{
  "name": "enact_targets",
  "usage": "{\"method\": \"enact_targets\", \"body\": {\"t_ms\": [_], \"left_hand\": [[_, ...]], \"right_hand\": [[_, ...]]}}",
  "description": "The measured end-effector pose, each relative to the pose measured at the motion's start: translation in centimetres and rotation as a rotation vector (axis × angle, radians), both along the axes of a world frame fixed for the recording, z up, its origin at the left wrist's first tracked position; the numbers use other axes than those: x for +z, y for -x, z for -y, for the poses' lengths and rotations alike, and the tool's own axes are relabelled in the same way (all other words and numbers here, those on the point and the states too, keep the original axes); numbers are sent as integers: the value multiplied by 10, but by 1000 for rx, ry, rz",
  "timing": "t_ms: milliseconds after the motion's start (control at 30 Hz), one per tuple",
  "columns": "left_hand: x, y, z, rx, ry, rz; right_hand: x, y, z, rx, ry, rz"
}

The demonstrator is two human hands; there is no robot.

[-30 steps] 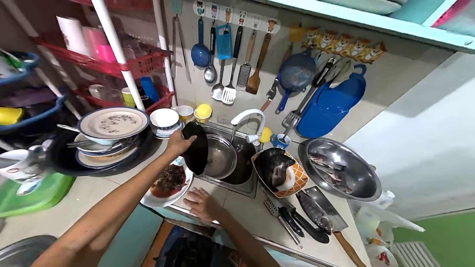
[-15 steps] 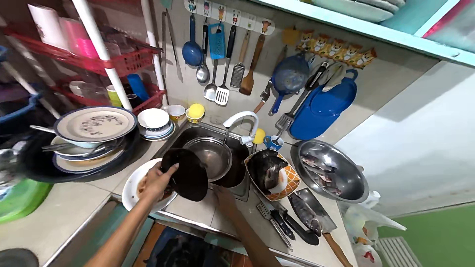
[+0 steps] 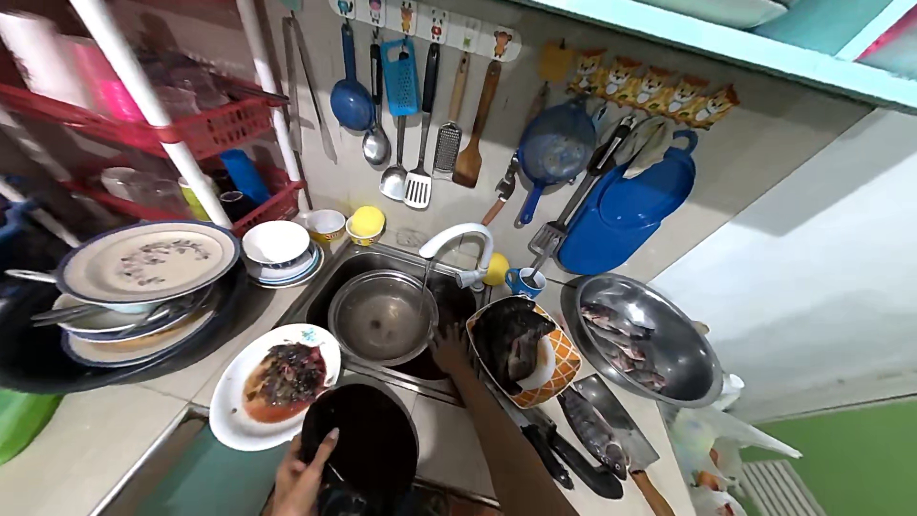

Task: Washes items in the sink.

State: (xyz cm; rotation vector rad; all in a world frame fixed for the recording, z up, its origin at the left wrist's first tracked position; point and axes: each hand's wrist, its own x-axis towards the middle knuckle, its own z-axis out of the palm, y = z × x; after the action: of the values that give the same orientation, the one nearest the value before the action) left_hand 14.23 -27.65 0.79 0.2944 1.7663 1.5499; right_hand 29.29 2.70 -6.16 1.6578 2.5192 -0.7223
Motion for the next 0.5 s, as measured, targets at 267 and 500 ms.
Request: {"method": "enact_targets", "body": {"t_ms": [267, 500], "left_hand": [[-30, -20, -1, 79, -64, 62], [-40, -30, -9, 131, -80, 109]], "right_hand": [[74, 100, -80, -317, 509, -656], [91, 121, -126, -7, 273, -559]]}}
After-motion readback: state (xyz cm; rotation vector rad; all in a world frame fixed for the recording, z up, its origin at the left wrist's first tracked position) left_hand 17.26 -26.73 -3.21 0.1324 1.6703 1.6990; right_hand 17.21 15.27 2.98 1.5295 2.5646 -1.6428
